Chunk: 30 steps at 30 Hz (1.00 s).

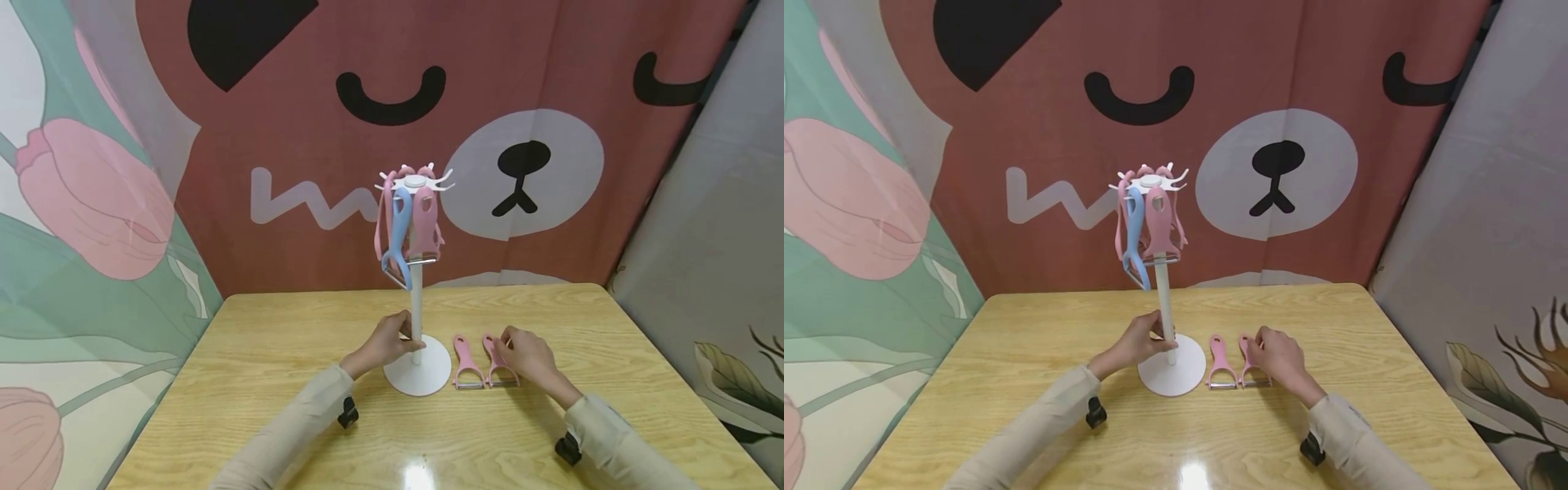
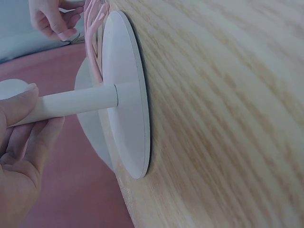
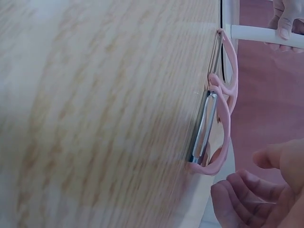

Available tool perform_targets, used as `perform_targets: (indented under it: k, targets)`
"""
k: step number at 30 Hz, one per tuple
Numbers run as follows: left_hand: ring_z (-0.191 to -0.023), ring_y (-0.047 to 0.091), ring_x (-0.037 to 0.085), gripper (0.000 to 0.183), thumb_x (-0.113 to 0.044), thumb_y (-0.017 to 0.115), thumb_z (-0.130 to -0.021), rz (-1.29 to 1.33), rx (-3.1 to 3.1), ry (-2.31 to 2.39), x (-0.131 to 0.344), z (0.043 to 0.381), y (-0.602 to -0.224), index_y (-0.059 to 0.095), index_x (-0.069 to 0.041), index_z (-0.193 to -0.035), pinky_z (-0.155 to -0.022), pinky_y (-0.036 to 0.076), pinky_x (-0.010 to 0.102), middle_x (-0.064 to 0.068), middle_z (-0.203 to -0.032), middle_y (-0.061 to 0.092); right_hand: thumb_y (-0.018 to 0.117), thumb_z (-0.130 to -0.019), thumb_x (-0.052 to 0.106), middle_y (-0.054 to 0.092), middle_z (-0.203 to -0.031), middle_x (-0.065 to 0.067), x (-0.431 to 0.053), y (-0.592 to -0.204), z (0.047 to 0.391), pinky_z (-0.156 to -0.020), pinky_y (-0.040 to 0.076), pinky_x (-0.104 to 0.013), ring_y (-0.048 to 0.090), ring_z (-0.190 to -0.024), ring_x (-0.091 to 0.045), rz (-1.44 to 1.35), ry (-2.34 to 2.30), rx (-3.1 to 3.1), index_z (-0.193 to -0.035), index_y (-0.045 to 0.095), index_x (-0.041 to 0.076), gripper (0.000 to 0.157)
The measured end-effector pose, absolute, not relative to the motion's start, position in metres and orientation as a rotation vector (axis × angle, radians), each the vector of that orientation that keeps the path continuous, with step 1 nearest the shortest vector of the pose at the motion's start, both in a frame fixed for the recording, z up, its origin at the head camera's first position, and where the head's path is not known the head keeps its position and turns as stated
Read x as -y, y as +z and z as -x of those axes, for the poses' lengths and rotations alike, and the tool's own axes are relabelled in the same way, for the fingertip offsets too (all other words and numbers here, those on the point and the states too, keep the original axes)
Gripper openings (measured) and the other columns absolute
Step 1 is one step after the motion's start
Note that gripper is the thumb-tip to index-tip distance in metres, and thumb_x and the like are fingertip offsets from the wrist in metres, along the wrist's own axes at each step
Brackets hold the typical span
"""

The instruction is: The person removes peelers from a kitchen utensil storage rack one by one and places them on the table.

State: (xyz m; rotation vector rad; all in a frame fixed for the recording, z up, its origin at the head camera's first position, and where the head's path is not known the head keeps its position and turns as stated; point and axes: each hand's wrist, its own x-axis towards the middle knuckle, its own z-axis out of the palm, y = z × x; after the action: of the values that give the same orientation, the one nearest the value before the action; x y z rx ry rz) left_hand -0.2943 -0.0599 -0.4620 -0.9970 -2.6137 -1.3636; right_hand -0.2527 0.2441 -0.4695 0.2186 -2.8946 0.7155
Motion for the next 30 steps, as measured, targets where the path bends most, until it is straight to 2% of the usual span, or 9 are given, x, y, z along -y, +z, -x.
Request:
perform_targets:
  k: [11, 23, 30]
  targets:
    - [-0.079, 0.067, 0.015, 0.025, -0.006, 0.079, -0.084, 1.01, 2.614, -1.369, 0.062, 0.294, -0.463, 0.058, -0.002, -0.097, -0.068, 0.054, 0.023, 0.005, -0.087, 0.069, 0.06, -0.098, 0.023, 0.052, -0.059, 0.003, -0.244, -0.467, 0.255, -0.04, 0.032, -0.029, 0.041, -0.045, -0.013, -0.224, 0.776, 2.815, -0.09, 0.064, 0.004, 0.02]
    - [-0.081, 0.069, 0.02, 0.02, -0.006, 0.077, -0.087, 1.074, 2.538, -1.458, 0.065, 0.294, -0.463, 0.06, 0.0, -0.097, -0.068, 0.055, 0.022, 0.009, -0.089, 0.07, 0.059, -0.099, 0.022, 0.055, -0.063, 0.002, -0.239, -0.46, 0.256, -0.044, 0.035, -0.031, 0.044, -0.048, -0.014, -0.237, 0.799, 2.802, -0.093, 0.065, 0.003, 0.02]
    - [-0.08, 0.068, 0.018, 0.019, -0.004, 0.077, -0.086, 1.055, 2.523, -1.458, 0.064, 0.295, -0.464, 0.061, 0.0, -0.094, -0.069, 0.055, 0.023, 0.009, -0.087, 0.071, 0.058, -0.1, 0.022, 0.061, -0.071, 0.0, -0.234, -0.451, 0.255, -0.048, 0.037, -0.032, 0.046, -0.052, -0.015, -0.243, 0.811, 2.772, -0.095, 0.066, 0.004, 0.02]
